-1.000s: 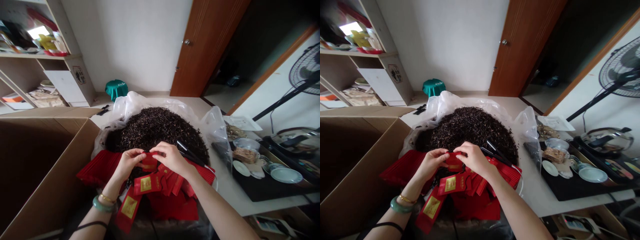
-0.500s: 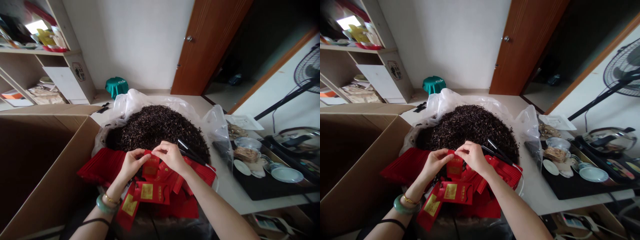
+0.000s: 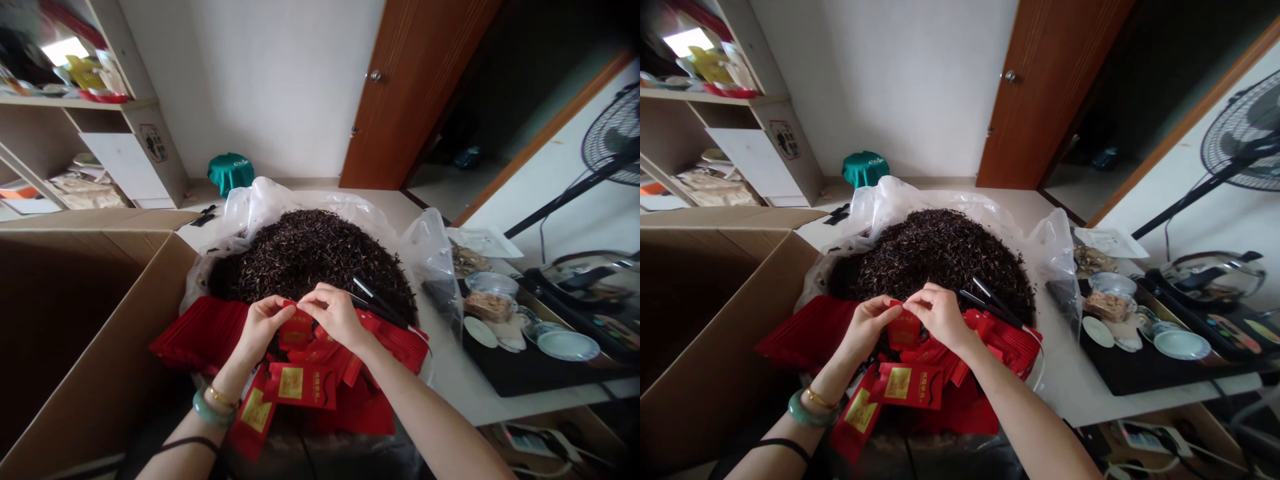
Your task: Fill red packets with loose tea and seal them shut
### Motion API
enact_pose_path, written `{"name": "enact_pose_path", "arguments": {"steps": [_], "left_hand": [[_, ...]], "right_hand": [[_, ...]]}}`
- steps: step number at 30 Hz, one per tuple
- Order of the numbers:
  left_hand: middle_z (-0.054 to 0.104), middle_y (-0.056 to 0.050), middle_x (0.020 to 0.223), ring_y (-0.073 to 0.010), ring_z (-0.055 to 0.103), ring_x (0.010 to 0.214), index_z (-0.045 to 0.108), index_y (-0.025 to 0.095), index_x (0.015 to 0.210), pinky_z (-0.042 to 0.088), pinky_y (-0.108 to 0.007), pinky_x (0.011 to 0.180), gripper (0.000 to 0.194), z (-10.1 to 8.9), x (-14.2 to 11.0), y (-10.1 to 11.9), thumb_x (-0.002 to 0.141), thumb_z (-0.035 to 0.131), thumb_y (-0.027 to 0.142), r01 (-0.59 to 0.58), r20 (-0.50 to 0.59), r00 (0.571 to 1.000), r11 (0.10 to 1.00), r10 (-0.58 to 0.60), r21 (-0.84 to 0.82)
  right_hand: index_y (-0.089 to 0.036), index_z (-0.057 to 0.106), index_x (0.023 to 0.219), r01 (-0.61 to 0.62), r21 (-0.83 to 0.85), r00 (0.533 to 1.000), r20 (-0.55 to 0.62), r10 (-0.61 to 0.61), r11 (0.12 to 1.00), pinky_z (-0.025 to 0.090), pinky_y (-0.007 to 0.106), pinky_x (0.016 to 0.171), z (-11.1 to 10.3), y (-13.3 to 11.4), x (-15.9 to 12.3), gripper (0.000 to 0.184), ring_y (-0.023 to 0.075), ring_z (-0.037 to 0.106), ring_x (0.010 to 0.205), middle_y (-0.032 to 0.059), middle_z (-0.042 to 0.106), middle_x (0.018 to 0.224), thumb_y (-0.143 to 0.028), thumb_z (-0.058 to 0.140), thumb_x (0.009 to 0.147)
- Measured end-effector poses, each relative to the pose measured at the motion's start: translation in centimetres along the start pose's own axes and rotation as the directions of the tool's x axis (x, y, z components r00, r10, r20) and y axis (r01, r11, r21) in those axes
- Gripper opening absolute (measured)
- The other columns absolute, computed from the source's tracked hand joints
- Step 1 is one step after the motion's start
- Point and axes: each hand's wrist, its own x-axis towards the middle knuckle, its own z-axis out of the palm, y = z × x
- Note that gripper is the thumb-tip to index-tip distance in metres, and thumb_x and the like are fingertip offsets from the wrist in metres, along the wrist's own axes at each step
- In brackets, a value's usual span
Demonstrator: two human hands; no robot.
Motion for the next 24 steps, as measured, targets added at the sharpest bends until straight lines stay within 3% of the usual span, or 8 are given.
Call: {"name": "enact_pose_path", "arguments": {"steps": [4, 8, 13, 17, 18, 20, 22, 24], "left_hand": [[0.069, 0.000, 0.064, -0.0118, 0.060, 0.054, 0.064, 0.014, 0.072, 0.047, -0.022, 0.054, 0.039, 0.4, -0.2, -0.4, 0.055, 0.082, 0.043, 0.071, 0.077, 0.995, 0.997, -0.070, -0.006], [0.073, -0.006, 0.073, -0.0185, 0.067, 0.063, 0.068, 0.011, 0.086, 0.053, -0.029, 0.064, 0.049, 0.6, -0.1, -1.7, 0.051, 0.086, 0.040, 0.163, 0.181, 0.970, 0.987, -0.161, 0.004], [0.074, -0.007, 0.070, -0.0199, 0.068, 0.061, 0.070, 0.010, 0.084, 0.055, -0.031, 0.064, 0.044, 0.7, -0.1, -2.5, 0.052, 0.086, 0.035, 0.203, 0.163, 0.969, 0.976, -0.189, -0.074], [0.074, -0.007, 0.073, -0.0202, 0.069, 0.060, 0.071, 0.011, 0.084, 0.056, -0.031, 0.062, 0.044, 0.6, -0.2, -2.0, 0.050, 0.087, 0.034, 0.216, 0.119, 0.972, 0.970, -0.203, -0.113], [0.075, -0.008, 0.075, -0.0206, 0.070, 0.061, 0.072, 0.011, 0.085, 0.056, -0.031, 0.062, 0.045, 0.6, -0.2, -1.8, 0.050, 0.087, 0.035, 0.212, 0.103, 0.974, 0.970, -0.200, -0.120], [0.076, -0.010, 0.082, -0.0219, 0.071, 0.064, 0.072, 0.011, 0.085, 0.056, -0.030, 0.061, 0.046, 0.6, -0.2, -1.5, 0.049, 0.087, 0.036, 0.202, 0.074, 0.978, 0.971, -0.194, -0.127], [0.076, -0.012, 0.089, -0.0229, 0.072, 0.067, 0.072, 0.012, 0.086, 0.056, -0.030, 0.060, 0.047, 0.5, -0.1, -1.2, 0.049, 0.088, 0.036, 0.195, 0.064, 0.980, 0.972, -0.188, -0.129], [0.075, -0.013, 0.094, -0.0231, 0.072, 0.068, 0.072, 0.012, 0.087, 0.057, -0.029, 0.060, 0.047, 0.4, 0.0, -1.1, 0.049, 0.088, 0.036, 0.187, 0.063, 0.982, 0.973, -0.180, -0.138]], "right_hand": [[-0.019, 0.071, 0.073, -0.020, 0.034, 0.999, -0.038, 0.021, 0.999, 0.048, 0.023, 0.059, -0.2, 0.1, 0.1, 0.015, 0.0129, 0.058, 0.061, 0.0018, 0.065, 0.070, -0.028, 0.063, 0.083], [-0.019, 0.071, 0.072, -0.062, 0.072, 0.995, -0.073, 0.068, 0.995, 0.049, 0.024, 0.062, -0.3, 0.3, 0.2, 0.014, 0.0138, 0.060, 0.063, 0.0022, 0.067, 0.070, -0.028, 0.065, 0.081], [-0.019, 0.072, 0.075, -0.158, 0.103, 0.987, -0.009, 0.160, 0.982, 0.052, 0.028, 0.069, -0.3, 0.0, 0.4, 0.013, 0.0174, 0.065, 0.071, 0.0039, 0.071, 0.077, -0.029, 0.065, 0.080], [-0.018, 0.071, 0.099, -0.201, 0.076, 0.977, 0.084, 0.194, 0.977, 0.052, 0.031, 0.075, -3.2, 0.6, 1.1, 0.023, 0.0201, 0.068, 0.083, 0.0072, 0.073, 0.095, -0.032, 0.060, 0.084], [-0.017, 0.069, 0.108, -0.215, 0.042, 0.974, 0.086, 0.211, 0.976, 0.052, 0.033, 0.078, -4.3, 1.1, 1.2, 0.029, 0.0212, 0.067, 0.087, 0.0094, 0.072, 0.102, -0.032, 0.059, 0.085], [-0.017, 0.062, 0.120, -0.234, -0.261, 0.963, 0.069, 0.260, 0.937, 0.048, 0.037, 0.090, -6.7, 2.5, 1.3, 0.041, 0.0247, 0.062, 0.106, 0.0123, 0.065, 0.117, -0.032, 0.063, 0.081], [-0.016, 0.055, 0.127, -0.278, -0.568, 0.923, 0.065, 0.379, 0.774, 0.042, 0.042, 0.098, -8.5, 4.2, 1.1, 0.055, 0.0301, 0.054, 0.118, 0.0162, 0.059, 0.125, -0.031, 0.069, 0.076], [-0.015, 0.052, 0.128, -0.314, -0.748, 0.826, 0.089, 0.556, 0.585, 0.043, 0.042, 0.095, -9.3, 5.7, 0.8, 0.061, 0.0330, 0.053, 0.118, 0.0175, 0.057, 0.127, -0.033, 0.072, 0.073]]}}
